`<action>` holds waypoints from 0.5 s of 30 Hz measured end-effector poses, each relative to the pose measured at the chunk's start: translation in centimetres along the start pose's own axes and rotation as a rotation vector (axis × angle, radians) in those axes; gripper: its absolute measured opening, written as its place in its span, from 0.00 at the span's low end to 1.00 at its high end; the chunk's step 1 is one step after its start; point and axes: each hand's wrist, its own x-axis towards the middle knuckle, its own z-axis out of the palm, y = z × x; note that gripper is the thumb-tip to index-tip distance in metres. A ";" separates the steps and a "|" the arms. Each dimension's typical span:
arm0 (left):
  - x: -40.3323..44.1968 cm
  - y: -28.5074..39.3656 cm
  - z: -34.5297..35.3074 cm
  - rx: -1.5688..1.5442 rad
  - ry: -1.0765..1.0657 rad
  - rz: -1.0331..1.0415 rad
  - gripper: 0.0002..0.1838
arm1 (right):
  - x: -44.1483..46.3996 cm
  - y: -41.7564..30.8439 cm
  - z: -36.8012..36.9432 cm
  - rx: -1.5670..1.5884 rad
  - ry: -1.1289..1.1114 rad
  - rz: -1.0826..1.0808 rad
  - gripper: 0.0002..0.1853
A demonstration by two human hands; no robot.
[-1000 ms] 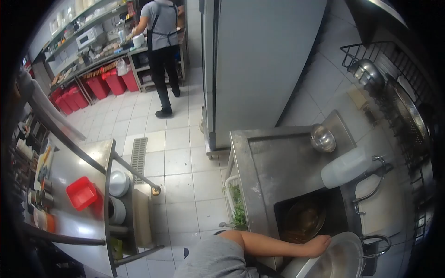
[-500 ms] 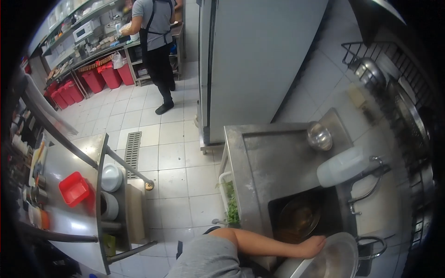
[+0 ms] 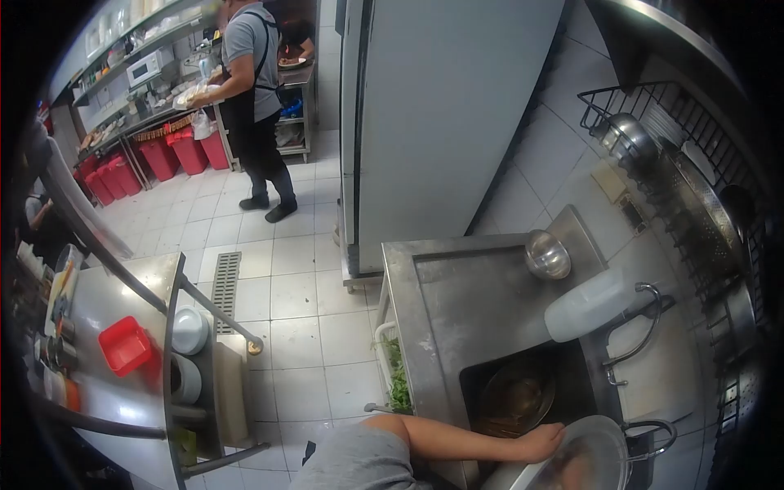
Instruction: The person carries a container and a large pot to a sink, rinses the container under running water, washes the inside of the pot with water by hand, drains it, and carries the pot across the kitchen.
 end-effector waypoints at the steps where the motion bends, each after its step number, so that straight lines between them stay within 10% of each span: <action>1: -0.3 0.0 -0.1 -0.016 -0.004 0.007 0.17 | 0.0 0.2 0.2 -0.002 0.001 -0.002 0.29; 15: -0.7 -0.2 -0.3 0.056 -0.026 0.004 0.17 | 0.5 1.6 -0.5 0.031 -0.125 0.003 0.31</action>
